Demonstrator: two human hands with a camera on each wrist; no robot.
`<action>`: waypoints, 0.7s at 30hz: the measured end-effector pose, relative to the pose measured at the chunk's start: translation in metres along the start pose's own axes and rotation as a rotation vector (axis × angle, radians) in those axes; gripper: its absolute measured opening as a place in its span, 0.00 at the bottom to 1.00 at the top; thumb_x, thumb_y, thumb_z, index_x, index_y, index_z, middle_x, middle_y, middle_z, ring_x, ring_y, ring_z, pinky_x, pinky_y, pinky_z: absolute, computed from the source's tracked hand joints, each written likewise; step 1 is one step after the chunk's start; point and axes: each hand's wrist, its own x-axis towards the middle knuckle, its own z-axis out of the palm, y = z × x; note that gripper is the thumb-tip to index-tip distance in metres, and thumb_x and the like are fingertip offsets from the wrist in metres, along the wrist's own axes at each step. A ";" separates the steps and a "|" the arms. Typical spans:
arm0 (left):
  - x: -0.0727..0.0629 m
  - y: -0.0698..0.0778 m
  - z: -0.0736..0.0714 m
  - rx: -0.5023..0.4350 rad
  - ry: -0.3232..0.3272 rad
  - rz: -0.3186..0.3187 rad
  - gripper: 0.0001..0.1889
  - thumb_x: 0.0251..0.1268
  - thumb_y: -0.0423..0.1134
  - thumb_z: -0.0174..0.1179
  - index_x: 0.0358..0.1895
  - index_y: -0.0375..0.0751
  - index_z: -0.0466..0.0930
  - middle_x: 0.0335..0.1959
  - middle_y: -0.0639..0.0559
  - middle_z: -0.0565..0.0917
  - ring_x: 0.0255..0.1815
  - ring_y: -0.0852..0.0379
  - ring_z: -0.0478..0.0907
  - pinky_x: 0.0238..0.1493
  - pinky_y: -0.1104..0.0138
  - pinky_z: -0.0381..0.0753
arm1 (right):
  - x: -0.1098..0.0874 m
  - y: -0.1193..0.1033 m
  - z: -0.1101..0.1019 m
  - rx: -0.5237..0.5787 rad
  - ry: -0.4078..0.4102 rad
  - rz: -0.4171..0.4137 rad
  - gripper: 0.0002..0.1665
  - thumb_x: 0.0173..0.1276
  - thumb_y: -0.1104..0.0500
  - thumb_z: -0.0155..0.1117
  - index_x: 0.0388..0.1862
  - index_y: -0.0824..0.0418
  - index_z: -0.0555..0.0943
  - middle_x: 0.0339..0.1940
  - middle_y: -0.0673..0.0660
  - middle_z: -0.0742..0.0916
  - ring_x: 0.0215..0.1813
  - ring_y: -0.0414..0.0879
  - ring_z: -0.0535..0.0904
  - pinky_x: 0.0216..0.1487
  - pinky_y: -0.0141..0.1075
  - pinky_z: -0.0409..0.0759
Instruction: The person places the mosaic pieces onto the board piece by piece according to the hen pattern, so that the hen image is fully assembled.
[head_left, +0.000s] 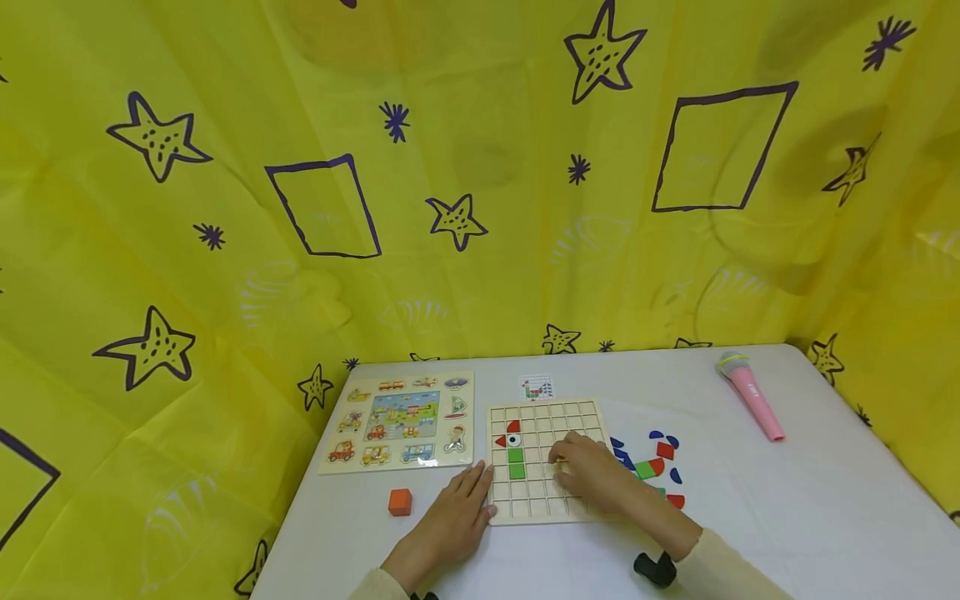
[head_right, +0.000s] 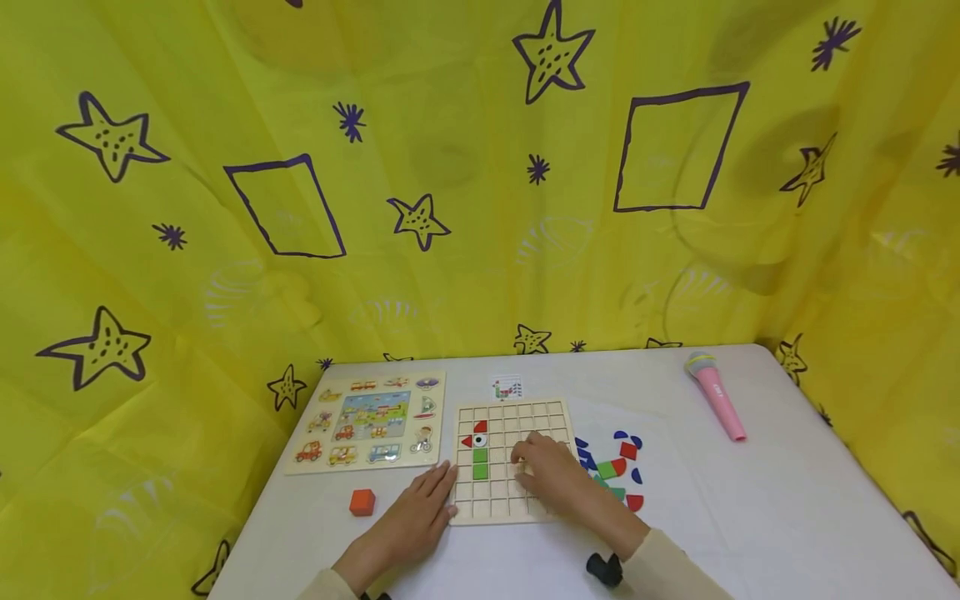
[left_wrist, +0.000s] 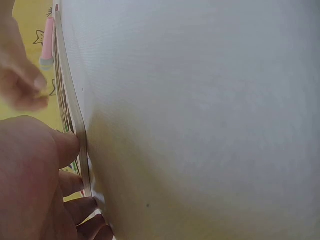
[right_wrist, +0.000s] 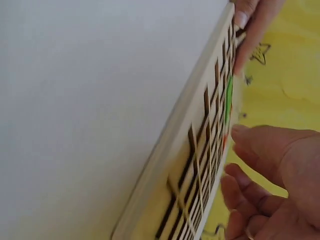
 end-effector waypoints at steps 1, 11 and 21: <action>0.000 0.000 0.000 0.001 0.001 0.001 0.34 0.85 0.54 0.48 0.85 0.43 0.57 0.85 0.45 0.61 0.84 0.42 0.60 0.80 0.47 0.66 | -0.004 0.005 -0.005 0.006 -0.001 0.020 0.11 0.69 0.58 0.76 0.48 0.55 0.87 0.43 0.49 0.83 0.45 0.45 0.76 0.53 0.47 0.79; 0.001 -0.004 0.004 0.000 -0.010 -0.023 0.34 0.86 0.55 0.47 0.85 0.42 0.56 0.85 0.45 0.60 0.84 0.41 0.58 0.80 0.45 0.66 | -0.057 0.058 -0.045 -0.095 -0.034 0.183 0.17 0.60 0.57 0.82 0.43 0.53 0.82 0.43 0.51 0.82 0.48 0.51 0.79 0.46 0.49 0.74; 0.001 -0.002 0.004 -0.017 -0.006 -0.019 0.34 0.86 0.54 0.47 0.85 0.42 0.56 0.85 0.44 0.60 0.84 0.40 0.59 0.79 0.45 0.66 | -0.078 0.085 -0.048 -0.083 -0.039 0.232 0.16 0.61 0.57 0.81 0.43 0.52 0.83 0.41 0.49 0.83 0.47 0.49 0.81 0.43 0.48 0.66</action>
